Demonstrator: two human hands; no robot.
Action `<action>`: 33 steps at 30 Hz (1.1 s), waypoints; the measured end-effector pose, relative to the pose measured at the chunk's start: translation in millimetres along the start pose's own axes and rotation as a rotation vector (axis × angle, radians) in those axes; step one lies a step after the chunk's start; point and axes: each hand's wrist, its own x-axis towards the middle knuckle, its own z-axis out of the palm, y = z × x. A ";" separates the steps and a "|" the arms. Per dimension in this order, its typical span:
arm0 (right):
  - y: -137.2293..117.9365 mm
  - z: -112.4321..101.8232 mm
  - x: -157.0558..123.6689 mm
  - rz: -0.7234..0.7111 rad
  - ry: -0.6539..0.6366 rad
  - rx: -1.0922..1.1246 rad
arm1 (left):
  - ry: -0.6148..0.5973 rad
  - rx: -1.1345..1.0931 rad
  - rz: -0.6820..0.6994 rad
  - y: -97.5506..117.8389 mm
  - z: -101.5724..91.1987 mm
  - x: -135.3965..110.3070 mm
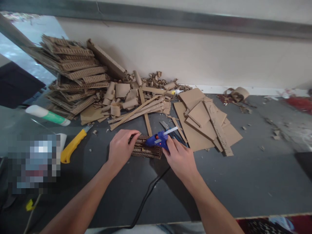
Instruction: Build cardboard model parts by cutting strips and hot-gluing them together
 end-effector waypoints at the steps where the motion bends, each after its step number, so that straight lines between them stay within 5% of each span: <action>1: 0.1 -0.3 -0.1 -0.009 0.004 -0.003 | 0.004 0.002 -0.003 0.2 0.2 -0.2; 25: 0.3 -9.8 -0.5 -0.001 -0.012 -0.014 | 0.027 0.043 -0.031 1.7 -0.7 0.6; 33: 0.4 -16.2 10.7 0.181 0.113 -0.071 | -0.149 -0.133 0.004 6.2 -24.0 8.0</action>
